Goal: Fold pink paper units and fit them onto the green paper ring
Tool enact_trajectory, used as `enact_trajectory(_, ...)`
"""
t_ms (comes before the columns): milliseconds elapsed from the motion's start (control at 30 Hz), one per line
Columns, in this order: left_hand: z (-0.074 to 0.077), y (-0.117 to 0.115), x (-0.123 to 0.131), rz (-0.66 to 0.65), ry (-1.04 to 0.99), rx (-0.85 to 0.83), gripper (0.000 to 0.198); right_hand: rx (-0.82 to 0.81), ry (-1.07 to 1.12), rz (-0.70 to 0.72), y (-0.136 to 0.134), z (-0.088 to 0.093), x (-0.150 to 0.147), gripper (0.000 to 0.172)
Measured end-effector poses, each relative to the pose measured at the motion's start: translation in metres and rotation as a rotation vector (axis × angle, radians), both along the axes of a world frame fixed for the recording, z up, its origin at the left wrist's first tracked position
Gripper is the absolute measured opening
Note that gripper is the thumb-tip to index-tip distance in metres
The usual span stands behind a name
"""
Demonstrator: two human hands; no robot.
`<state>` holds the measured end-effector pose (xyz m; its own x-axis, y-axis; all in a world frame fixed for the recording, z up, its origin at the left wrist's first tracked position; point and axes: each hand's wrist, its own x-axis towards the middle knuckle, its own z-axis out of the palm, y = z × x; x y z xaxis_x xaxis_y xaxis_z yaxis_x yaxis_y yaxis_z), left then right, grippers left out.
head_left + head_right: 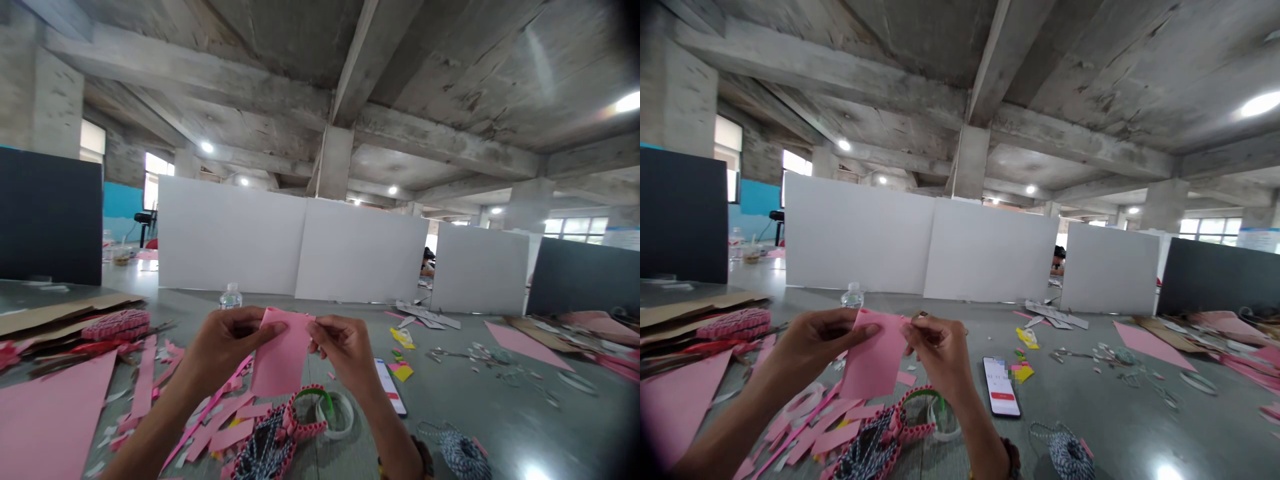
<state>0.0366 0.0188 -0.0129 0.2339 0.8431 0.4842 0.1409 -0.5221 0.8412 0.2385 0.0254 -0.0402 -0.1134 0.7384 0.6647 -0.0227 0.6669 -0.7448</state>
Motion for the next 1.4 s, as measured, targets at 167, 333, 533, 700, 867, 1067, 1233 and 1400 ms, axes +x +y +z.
enact_trajectory(167, 0.002, -0.001, 0.002, -0.009, 0.011, 0.030, 0.032, 0.002, 0.012, 0.012, -0.002, 0.001, -0.001, 0.030)
enact_trajectory(333, 0.001, -0.001, 0.001, 0.036, 0.035, 0.036, 0.032, 0.003, -0.023, 0.004, -0.005, 0.003, 0.000, 0.024)
enact_trajectory(533, -0.001, 0.002, 0.000, 0.065, 0.033, -0.001, 0.029, 0.014, -0.020, 0.015, 0.001, 0.001, 0.001, 0.033)
enact_trajectory(700, -0.002, 0.005, 0.000, -0.055, 0.139, 0.012, 0.026, 0.051, 0.000, -0.029, 0.001, -0.001, 0.001, 0.031)
enact_trajectory(867, -0.004, 0.007, -0.002, 0.011, 0.250, 0.043, 0.042, 0.105, 0.112, -0.162, 0.000, 0.002, 0.003, 0.024)
enact_trajectory(1067, -0.003, 0.003, 0.000, 0.225, 0.288, 0.166, 0.044, 0.141, 0.156, -0.259, -0.004, 0.005, 0.002, 0.023)
enact_trajectory(1233, 0.002, -0.011, 0.010, 0.322, 0.237, 0.253, 0.036, 0.142, 0.004, -0.216, -0.010, 0.002, -0.005, 0.024)
enact_trajectory(1400, 0.005, -0.020, 0.009, 0.524, 0.298, 0.338, 0.046, 0.147, -0.072, -0.143, -0.013, 0.005, -0.002, 0.021)
